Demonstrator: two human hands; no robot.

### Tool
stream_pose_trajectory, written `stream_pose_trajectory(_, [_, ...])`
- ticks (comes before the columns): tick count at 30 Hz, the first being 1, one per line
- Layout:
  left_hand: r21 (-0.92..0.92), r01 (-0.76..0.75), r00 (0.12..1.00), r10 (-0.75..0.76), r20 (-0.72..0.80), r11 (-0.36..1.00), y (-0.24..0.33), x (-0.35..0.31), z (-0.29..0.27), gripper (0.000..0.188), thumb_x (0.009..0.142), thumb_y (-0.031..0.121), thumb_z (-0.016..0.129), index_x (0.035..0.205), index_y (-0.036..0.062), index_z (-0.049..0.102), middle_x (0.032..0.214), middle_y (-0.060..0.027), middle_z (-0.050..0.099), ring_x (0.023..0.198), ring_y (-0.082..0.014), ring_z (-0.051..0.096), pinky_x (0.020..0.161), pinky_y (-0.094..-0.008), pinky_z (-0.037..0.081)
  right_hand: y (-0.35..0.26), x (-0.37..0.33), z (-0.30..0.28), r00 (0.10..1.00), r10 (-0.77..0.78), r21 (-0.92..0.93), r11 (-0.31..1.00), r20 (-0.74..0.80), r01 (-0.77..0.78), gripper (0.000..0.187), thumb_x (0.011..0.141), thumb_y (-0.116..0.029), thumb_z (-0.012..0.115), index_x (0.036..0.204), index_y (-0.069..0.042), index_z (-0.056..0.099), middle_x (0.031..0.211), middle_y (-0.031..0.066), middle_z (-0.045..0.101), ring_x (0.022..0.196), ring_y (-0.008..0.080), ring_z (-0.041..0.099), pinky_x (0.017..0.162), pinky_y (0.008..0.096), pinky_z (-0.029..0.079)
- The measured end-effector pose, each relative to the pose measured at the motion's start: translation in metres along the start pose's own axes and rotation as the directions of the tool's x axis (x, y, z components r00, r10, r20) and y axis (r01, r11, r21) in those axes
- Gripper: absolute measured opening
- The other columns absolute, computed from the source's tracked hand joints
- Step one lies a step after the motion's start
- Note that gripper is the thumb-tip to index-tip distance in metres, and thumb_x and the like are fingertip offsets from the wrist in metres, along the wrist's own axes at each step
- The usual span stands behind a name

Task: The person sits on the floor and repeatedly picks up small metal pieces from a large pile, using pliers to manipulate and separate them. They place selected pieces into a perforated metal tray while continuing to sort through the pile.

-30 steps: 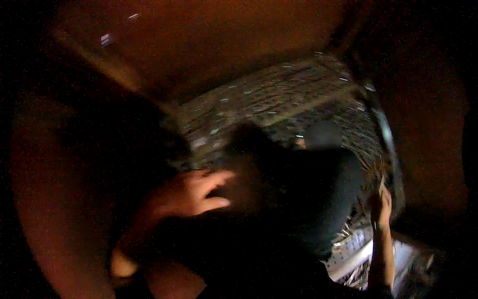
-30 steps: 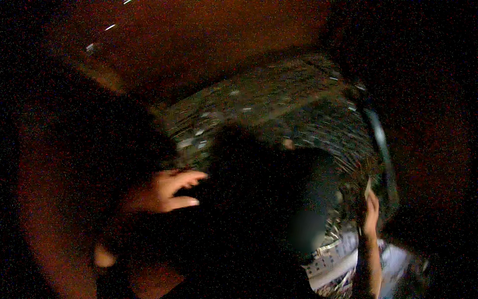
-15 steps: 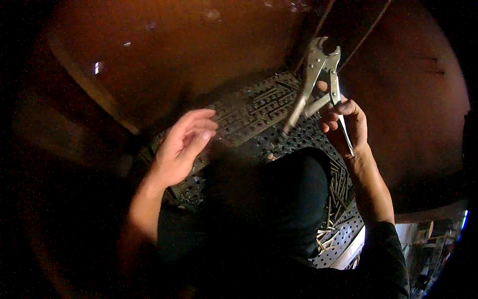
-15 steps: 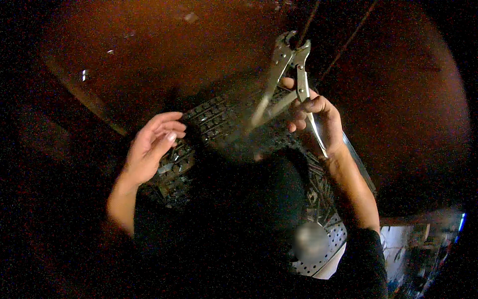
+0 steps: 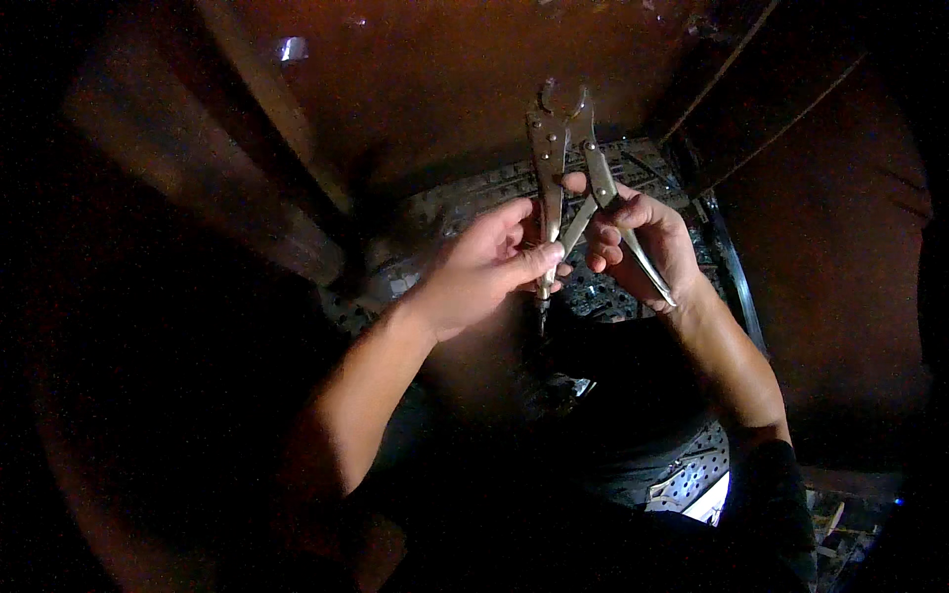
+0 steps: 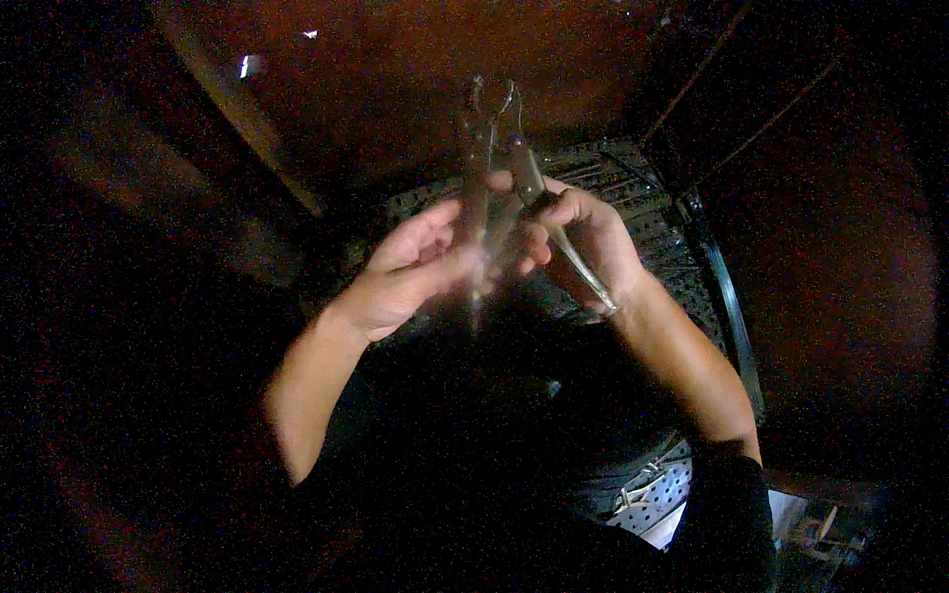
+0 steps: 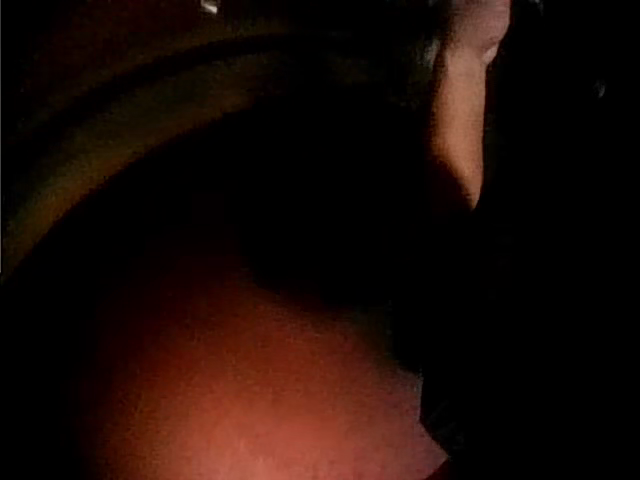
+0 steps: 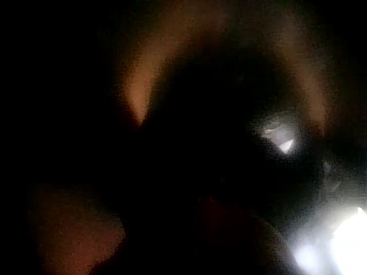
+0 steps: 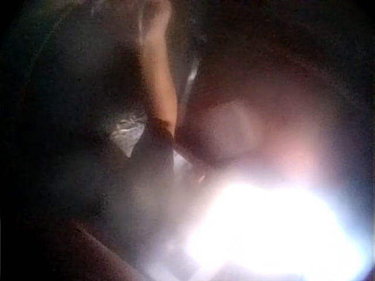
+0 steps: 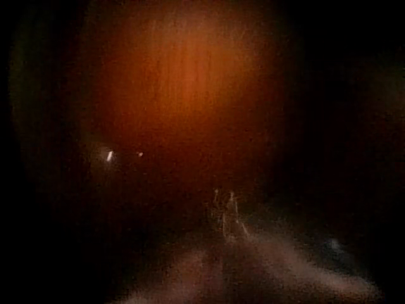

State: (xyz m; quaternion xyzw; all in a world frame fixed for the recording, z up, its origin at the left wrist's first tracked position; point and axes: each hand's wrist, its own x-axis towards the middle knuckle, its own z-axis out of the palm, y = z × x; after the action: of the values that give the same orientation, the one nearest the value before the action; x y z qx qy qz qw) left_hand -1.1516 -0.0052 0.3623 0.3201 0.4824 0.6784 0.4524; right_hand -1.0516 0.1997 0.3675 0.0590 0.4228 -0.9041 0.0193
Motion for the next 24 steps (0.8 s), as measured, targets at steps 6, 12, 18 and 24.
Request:
stream_pose_trajectory(6, [0.128, -0.027, 0.999, 0.029, -0.015, 0.991, -0.054, 0.049, 0.007, 0.038, 0.096, 0.012, 0.070, 0.131, 0.0055, 0.054, 0.103, -0.0024, 0.062, 0.088, -0.0101, 0.058, 0.074, -0.0277, 0.052, -0.011, -0.015, -0.050, 0.989, 0.025, -0.153, 0.987, -0.142, -0.047, 0.053, 0.083, -0.013, 0.052, 0.134, 0.001, 0.055, 0.072, 0.0025, 0.056, 0.059, 0.0133, 0.054, 0.065, 0.0315, 0.055])
stream_pose_trajectory(12, [0.750, 0.128, 0.968, 0.084, -0.237, 0.648, -0.114, 0.016, 0.033, 0.063, 0.100, 0.025, 0.062, 0.152, 0.0008, 0.035, 0.133, -0.0280, 0.060, 0.121, -0.0423, 0.061, 0.101, -0.0483, 0.049, 0.036, -0.075, -0.048, 0.956, -0.009, -0.324, 0.942, -0.293, -0.091, 0.048, 0.087, -0.010, 0.053, 0.134, -0.001, 0.056, 0.078, 0.0043, 0.058, 0.066, 0.0147, 0.057, 0.067, 0.0312, 0.055])
stream_pose_trajectory(18, [0.876, -0.006, 0.921, 0.344, -0.183, 0.482, -0.134, 0.017, 0.042, 0.053, 0.104, 0.023, 0.057, 0.145, -0.0037, 0.037, 0.111, -0.0322, 0.066, 0.101, -0.0491, 0.065, 0.085, -0.0529, 0.052, 0.045, -0.079, -0.043, 0.929, -0.104, -0.420, 0.906, -0.356, -0.060, 0.040, 0.093, -0.007, 0.054, 0.133, -0.001, 0.058, 0.090, 0.0041, 0.063, 0.072, 0.0153, 0.060, 0.068, 0.0307, 0.056])
stream_pose_trajectory(24, [0.832, 0.110, 0.957, 0.169, -0.237, 0.544, -0.129, 0.005, 0.040, 0.053, 0.102, 0.023, 0.058, 0.143, -0.0046, 0.040, 0.122, -0.0325, 0.063, 0.110, -0.0506, 0.062, 0.092, -0.0530, 0.051, 0.045, -0.092, -0.042, 0.929, 0.008, -0.341, 0.929, -0.370, -0.144, 0.033, 0.096, -0.008, 0.056, 0.129, -0.003, 0.059, 0.090, 0.0020, 0.063, 0.071, 0.0115, 0.059, 0.063, 0.0289, 0.054])
